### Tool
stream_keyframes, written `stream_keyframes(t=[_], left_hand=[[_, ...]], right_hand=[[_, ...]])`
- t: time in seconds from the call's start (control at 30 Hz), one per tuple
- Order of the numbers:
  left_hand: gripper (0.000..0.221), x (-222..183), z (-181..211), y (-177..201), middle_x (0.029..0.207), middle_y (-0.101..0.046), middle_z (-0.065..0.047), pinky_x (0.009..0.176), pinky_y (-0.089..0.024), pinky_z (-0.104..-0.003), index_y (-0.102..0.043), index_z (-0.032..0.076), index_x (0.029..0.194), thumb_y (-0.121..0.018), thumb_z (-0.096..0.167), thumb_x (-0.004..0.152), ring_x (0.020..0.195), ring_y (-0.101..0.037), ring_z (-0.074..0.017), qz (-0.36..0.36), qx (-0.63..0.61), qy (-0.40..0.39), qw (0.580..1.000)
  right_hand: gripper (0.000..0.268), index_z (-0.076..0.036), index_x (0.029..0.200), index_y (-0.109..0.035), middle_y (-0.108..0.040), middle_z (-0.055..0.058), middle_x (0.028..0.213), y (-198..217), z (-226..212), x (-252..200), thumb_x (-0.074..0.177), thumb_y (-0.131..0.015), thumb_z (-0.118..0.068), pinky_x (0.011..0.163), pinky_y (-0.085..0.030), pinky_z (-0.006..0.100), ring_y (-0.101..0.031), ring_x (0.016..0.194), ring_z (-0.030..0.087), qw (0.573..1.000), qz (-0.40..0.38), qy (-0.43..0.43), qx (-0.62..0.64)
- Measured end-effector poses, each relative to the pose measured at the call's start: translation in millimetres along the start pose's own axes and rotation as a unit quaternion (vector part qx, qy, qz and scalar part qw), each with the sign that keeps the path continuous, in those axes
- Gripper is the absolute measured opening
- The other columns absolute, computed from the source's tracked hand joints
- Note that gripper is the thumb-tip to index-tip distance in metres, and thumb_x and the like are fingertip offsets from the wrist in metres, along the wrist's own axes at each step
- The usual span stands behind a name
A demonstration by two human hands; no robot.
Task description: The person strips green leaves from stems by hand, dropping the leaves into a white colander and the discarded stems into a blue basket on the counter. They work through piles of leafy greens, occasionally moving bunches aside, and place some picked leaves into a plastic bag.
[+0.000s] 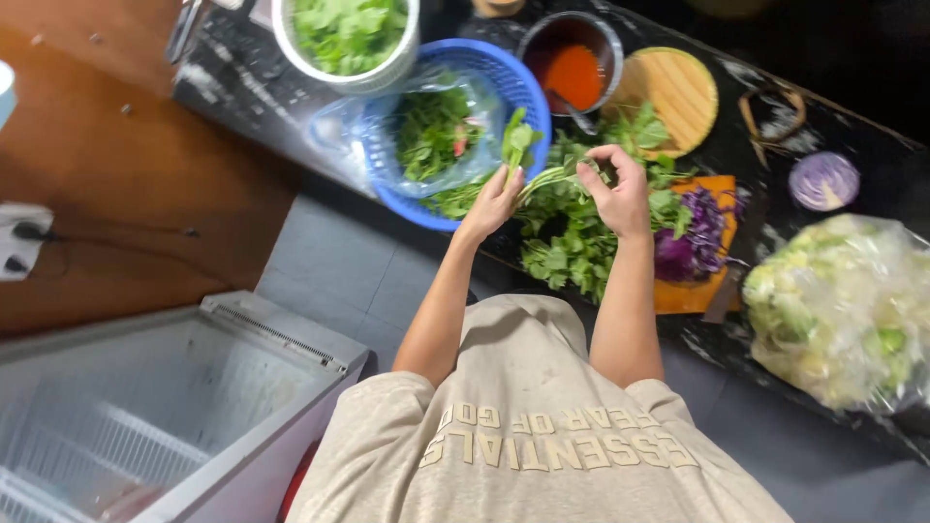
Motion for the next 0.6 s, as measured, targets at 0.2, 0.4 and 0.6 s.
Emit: stream_keyframes(t=[0.2, 0.4, 0.6], left_hand=[[0.039, 33, -36, -100, 0.074, -0.065, -0.009, 0.063, -0.049, -0.038, -0.06, 0.002, 0.098, -0.056, 0.04, 0.109, 0.067, -0.059, -0.0211, -0.165, 0.243, -0.038, 0.955], [0.021, 47, -70, -137, 0.092, -0.07, -0.023, 0.073, -0.054, -0.05, -0.065, 0.004, 0.104, -0.061, 0.024, 0.1, 0.084, -0.068, -0.0433, -0.153, 0.418, -0.186, 0.876], [0.023, 52, -72, -125, 0.098, -0.073, -0.019, 0.076, -0.057, -0.049, -0.071, 0.011, 0.115, -0.054, 0.019, 0.102, 0.088, -0.071, -0.0388, -0.09, 0.397, -0.087, 0.909]], right_hand=[[0.018, -0.001, 0.103, -0.066, -0.064, -0.004, 0.087, 83, -12, -16, 0.098, -0.076, -0.015, 0.071, -0.044, 0.022, -0.055, 0.079, 0.006, 0.996, 0.064, 0.029, -0.059], [0.016, -0.002, 0.106, -0.066, -0.065, -0.004, 0.094, 117, 24, -23, 0.1, -0.075, -0.014, 0.077, -0.045, 0.021, -0.057, 0.086, 0.005, 0.993, 0.107, 0.013, 0.048], [0.015, -0.003, 0.105, -0.065, -0.065, -0.005, 0.091, 105, 30, -6, 0.099, -0.073, -0.015, 0.073, -0.044, 0.02, -0.056, 0.081, 0.004, 0.993, 0.066, -0.005, 0.102]])
Point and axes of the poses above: each hand's wrist, its own x-axis towards the middle knuckle, its own y-axis out of the back of the hand, z = x × y, the point moved 7 cm from there along x, towards the middle knuckle
